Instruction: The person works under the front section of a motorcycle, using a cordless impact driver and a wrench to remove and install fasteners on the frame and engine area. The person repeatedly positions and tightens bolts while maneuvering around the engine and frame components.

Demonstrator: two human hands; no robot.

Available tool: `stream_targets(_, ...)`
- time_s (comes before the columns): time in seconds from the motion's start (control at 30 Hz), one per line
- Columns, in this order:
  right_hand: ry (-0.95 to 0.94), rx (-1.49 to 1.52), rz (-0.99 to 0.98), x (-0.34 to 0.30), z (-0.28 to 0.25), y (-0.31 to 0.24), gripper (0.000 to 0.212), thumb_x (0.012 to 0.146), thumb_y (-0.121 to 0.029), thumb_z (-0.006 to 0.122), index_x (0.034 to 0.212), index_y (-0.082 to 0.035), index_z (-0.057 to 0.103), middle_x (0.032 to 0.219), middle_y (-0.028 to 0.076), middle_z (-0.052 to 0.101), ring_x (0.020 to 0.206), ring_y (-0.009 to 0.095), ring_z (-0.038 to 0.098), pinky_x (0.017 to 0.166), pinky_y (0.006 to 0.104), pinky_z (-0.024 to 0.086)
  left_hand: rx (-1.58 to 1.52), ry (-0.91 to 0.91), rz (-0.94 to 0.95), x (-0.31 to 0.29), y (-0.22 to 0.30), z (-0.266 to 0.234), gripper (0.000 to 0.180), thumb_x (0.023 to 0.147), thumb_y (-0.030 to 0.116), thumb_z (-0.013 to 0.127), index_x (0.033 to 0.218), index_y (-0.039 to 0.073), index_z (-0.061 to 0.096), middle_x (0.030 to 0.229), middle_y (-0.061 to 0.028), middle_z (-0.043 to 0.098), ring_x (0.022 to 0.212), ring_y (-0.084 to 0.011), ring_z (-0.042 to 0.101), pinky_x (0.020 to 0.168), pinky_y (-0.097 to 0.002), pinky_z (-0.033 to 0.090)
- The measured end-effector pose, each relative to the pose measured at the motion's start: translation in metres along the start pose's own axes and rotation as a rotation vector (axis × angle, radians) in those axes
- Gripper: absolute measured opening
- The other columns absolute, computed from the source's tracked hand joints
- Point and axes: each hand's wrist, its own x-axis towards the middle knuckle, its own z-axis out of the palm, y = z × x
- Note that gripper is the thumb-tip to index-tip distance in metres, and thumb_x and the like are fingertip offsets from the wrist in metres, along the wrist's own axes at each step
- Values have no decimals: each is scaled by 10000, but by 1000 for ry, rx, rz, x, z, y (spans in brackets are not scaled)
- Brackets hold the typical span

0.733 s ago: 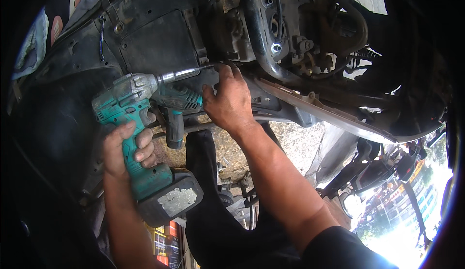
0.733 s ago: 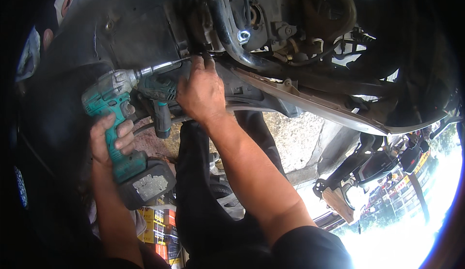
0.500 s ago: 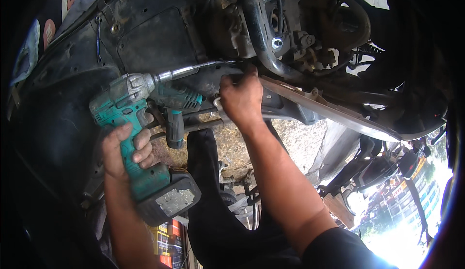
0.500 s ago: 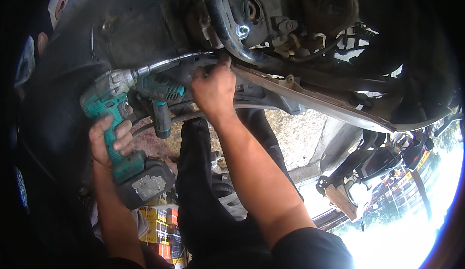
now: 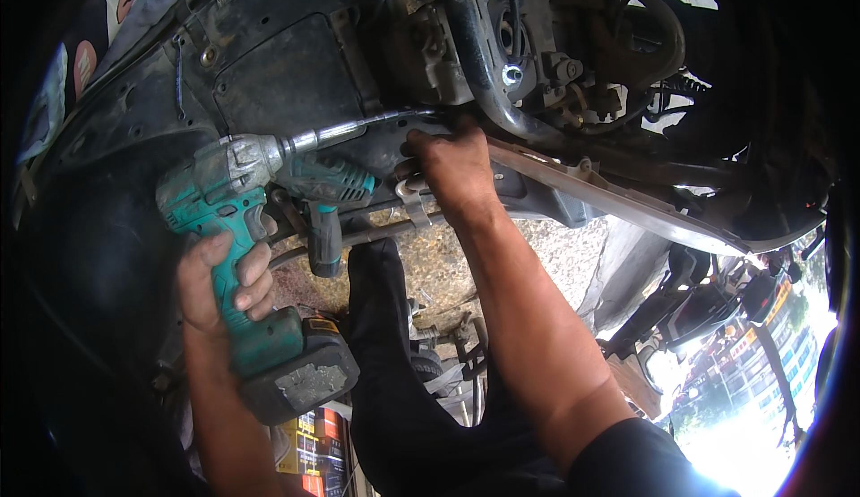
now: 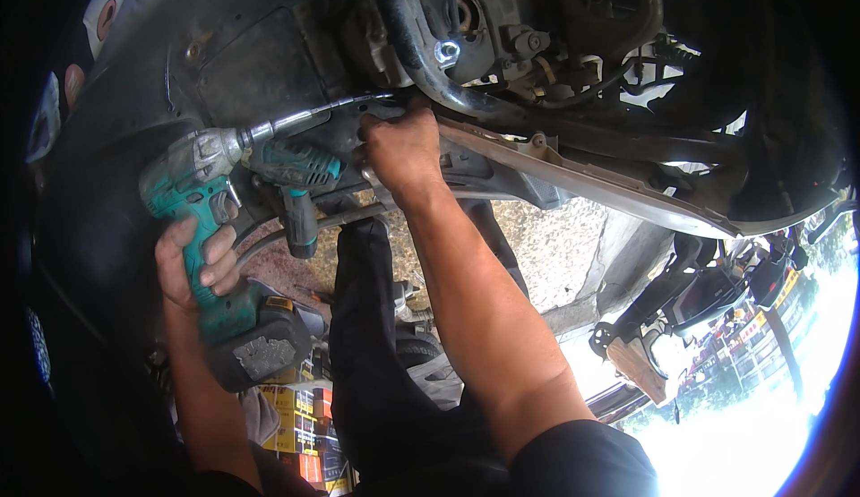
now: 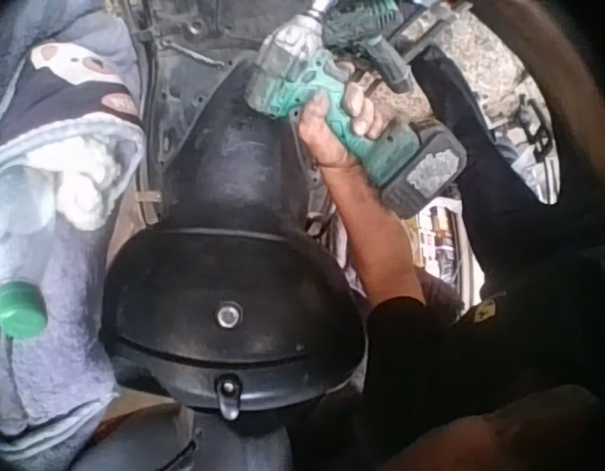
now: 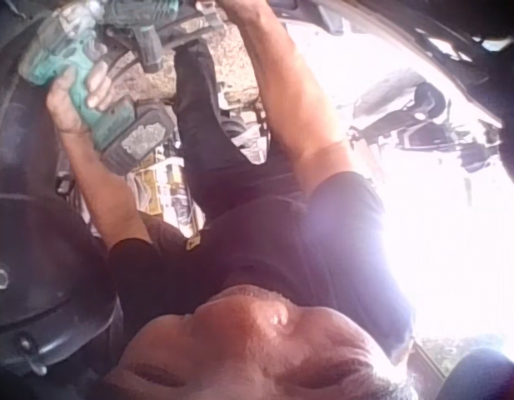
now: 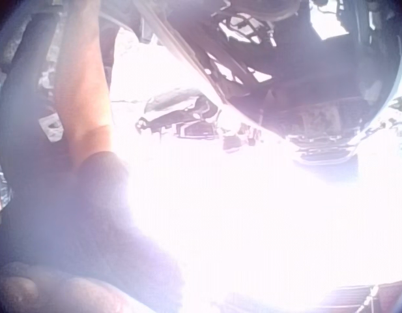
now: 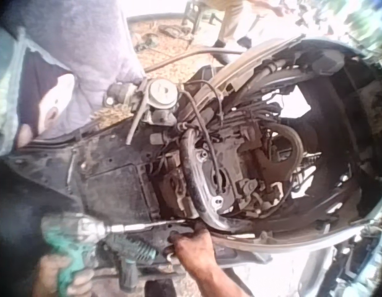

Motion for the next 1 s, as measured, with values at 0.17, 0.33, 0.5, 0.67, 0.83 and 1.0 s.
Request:
stream_targets(0.17, 127, -267, -64, 17, 8, 11, 357, 810, -47, 630, 1089, 124, 489, 856, 225, 665, 603, 264, 686, 511, 336, 545, 38, 16, -2, 0, 1, -2, 538, 948, 348, 528, 1302, -44, 421, 737, -42, 543, 473, -122, 510, 442, -285, 416)
stream_targets(0.33, 60, -112, -63, 19, 7, 15, 470, 790, -110, 656, 1120, 151, 448, 873, 286, 673, 764, 364, 706, 685, 407, 565, 22, 8, -19, -3, -2, -3, 535, 941, 338, 542, 1302, -38, 419, 728, -43, 531, 479, -129, 511, 450, -297, 425)
stream_targets(0.5, 156, -378, -193, 2, 17, 15, 529, 822, -140, 670, 1190, 137, 410, 899, 305, 669, 901, 436, 675, 855, 443, 526, 21, -44, -17, -5, -10, -9, 544, 931, 340, 559, 1298, -38, 426, 715, -35, 511, 479, -128, 506, 445, -297, 424)
stream_targets(0.67, 131, 454, 85, -8, 49, 21, 323, 961, -161, 604, 1166, 61, 491, 962, 166, 635, 796, 225, 663, 680, 357, 594, 29, -51, -17, -4, -14, -14, 544, 929, 342, 561, 1298, -36, 430, 715, -32, 511, 481, -124, 508, 444, -299, 432)
stream_targets(0.83, -122, 749, 192, -12, 54, 7, 205, 1014, -182, 526, 1025, 21, 556, 934, 154, 627, 786, 250, 676, 673, 350, 619, 40, -70, -4, -12, -4, -23, 550, 937, 334, 548, 1322, -34, 410, 742, -35, 527, 500, -116, 530, 463, -297, 445)
stream_targets(1.0, -202, 580, 232, -22, 82, 0, 238, 1010, -171, 540, 1059, 61, 518, 892, 152, 626, 735, 230, 680, 609, 313, 612, 55, -11, 115, -39, -13, -47, 577, 946, 346, 539, 1351, -30, 375, 773, -27, 530, 501, -102, 512, 476, -281, 427)
